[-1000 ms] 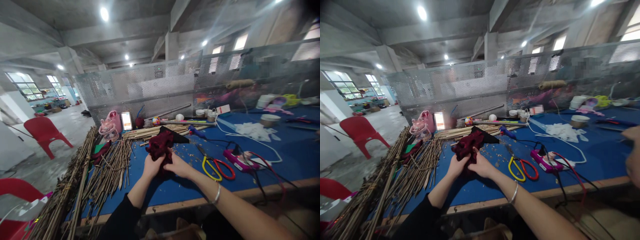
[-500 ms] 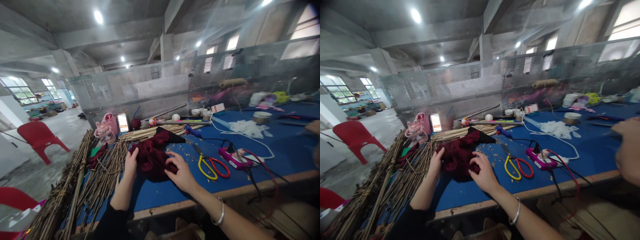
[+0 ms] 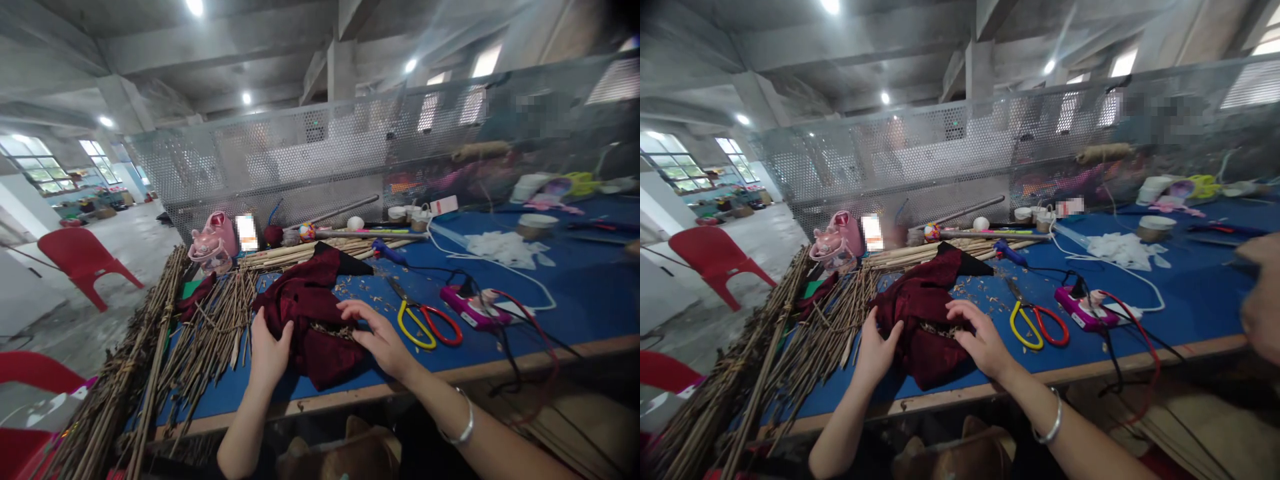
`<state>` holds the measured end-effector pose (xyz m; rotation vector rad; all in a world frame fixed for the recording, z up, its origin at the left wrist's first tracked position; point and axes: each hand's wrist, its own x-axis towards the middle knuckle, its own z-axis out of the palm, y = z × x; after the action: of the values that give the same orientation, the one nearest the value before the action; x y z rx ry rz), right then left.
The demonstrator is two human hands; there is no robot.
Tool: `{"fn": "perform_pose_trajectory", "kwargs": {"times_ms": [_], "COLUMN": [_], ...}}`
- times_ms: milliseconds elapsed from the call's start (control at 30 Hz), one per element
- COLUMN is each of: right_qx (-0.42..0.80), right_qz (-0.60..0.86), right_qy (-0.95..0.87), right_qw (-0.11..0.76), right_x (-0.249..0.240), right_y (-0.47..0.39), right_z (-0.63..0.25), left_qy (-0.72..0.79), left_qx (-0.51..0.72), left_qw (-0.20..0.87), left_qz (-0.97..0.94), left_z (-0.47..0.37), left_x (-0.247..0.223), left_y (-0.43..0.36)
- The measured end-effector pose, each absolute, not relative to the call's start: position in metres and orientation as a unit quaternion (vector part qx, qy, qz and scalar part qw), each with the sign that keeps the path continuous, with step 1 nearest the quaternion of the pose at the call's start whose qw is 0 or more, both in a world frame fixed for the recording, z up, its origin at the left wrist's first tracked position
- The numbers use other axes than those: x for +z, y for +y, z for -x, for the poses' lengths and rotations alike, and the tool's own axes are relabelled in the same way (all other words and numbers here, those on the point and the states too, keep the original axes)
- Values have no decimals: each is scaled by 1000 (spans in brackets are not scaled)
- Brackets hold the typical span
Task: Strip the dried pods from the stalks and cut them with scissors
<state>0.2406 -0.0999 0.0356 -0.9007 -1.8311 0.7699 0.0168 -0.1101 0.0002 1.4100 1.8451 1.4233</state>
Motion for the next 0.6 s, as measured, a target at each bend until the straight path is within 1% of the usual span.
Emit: {"fn": "perform_pose_trajectory", "kwargs": {"times_ms": [67, 133, 200, 333, 433, 533, 600], "right_qx": [266, 213, 210, 265, 257, 220, 191], "right_qz": [382, 399, 415, 474, 549, 622, 657], "right_qy": [-765, -793, -793, -720, -650, -606, -595], "right_qw": [446, 409, 393, 432, 459, 445, 422], "right_x": [44, 48, 47, 36, 26, 17, 13], "right_y": [-91, -81, -71, -52, -40, -31, -29], "right_z": [-231, -220, -211, -209, -224, -250, -267], "left_qy": [673, 670, 661, 645, 635, 642, 653], "left_qx": [489, 482, 480, 468, 474, 478, 477], "left_qw": [188, 200, 206, 207, 236, 272, 268], "left_qz": [-523, -528, -538, -567, -563, -535, -523], "left_z": [-23, -28, -32, -37, -34, -28, -24], "left_x": [3, 5, 6, 1, -2, -1, 1], "left_y": [-117, -122, -127, -134, -132, -129, -130]}}
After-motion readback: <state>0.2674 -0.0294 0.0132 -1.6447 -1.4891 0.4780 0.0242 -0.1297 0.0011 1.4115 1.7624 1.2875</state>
